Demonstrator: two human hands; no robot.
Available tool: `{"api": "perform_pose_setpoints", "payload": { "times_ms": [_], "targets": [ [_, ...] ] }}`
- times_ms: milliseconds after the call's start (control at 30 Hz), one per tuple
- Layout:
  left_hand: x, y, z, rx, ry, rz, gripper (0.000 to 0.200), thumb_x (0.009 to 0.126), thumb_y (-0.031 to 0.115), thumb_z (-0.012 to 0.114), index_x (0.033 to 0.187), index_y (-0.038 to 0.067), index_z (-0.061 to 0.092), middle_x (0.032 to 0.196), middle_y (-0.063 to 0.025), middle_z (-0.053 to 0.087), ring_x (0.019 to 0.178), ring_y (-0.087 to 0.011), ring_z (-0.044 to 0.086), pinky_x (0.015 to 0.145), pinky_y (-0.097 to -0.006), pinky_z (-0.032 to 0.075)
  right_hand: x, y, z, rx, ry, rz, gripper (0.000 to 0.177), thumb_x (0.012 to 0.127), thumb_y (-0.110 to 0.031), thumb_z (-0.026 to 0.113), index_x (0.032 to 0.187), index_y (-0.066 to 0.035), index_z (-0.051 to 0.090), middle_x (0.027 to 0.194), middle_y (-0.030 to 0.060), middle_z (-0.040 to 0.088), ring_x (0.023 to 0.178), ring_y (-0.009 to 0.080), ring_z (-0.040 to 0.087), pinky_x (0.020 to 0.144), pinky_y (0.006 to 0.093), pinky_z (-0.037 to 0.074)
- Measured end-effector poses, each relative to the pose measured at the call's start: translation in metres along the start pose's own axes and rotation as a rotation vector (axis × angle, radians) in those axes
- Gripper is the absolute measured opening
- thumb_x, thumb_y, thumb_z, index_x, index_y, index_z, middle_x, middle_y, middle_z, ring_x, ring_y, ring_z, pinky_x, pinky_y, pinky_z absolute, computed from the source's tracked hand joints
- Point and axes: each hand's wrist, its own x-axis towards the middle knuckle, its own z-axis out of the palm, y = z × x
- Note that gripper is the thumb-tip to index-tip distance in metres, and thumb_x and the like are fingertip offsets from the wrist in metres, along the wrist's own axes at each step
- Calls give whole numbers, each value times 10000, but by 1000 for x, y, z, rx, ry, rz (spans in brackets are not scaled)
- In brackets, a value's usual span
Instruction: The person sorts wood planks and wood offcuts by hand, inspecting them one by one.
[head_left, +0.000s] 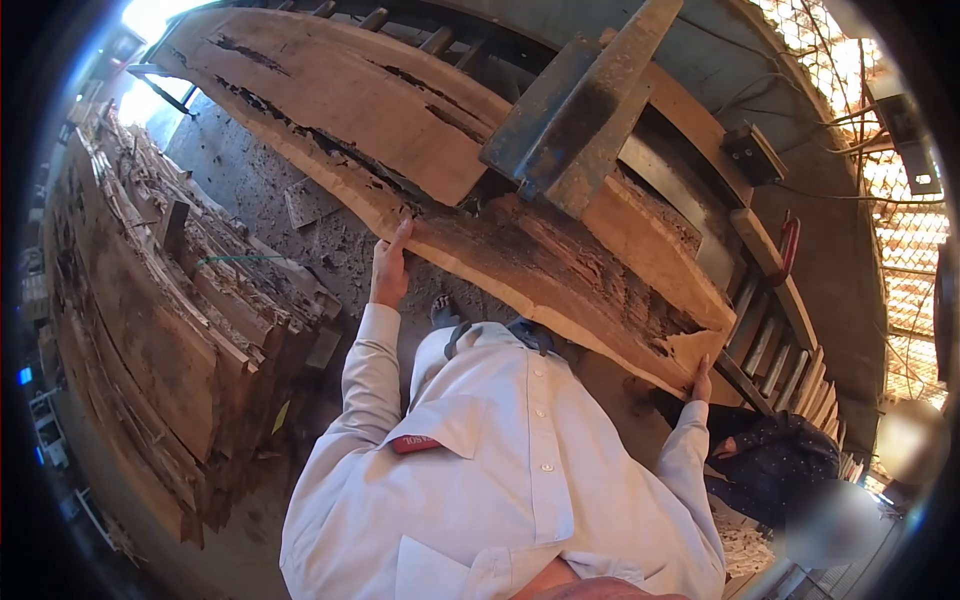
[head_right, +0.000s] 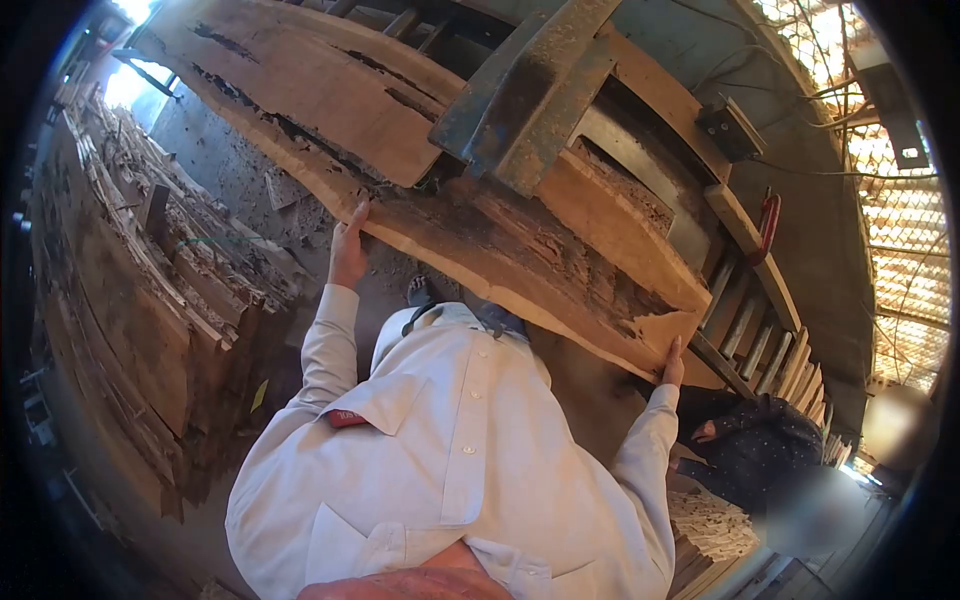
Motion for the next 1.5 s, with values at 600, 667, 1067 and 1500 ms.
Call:
{"api": "perform_pose_setpoints", "payload": {
  "times_ms": [600,667,1067,1500],
  "targets": [
    [-52,64,16,197,46,-21,312,1015,258,665,1164,-16,687,1109,-51,719,994,-123,659,885,-296,503,-138,-20,-57,-40,117,154,687,933,-557,710,1277,35,654,1199,106,712,1041,210,691,917,314,541],
    [-63,80,17,218,26,-3,307,1009,252,663,1153,-18,688,1070,-67,730,941,-136,691,834,-297,548,-147,-30,-68,-179,126,174,715,940,-562,699,1297,56,645,1214,107,703,1048,188,670,947,302,516],
    [-83,182,110,441,173,241,403,956,316,662,1024,-79,696,865,-149,747,685,-207,746,592,-298,625,-214,-125,-89,-468,-146,176,578,1007,-496,631,1181,50,710,1054,71,732,909,118,674,810,271,526],
    [-53,190,161,715,261,455,484,942,380,683,991,-101,713,819,-162,743,644,-241,739,570,-320,607,-219,-142,-101,-106,-195,340,387,1021,-422,606,1080,-57,720,740,-32,676,594,67,590,540,234,447]
  ]
}}
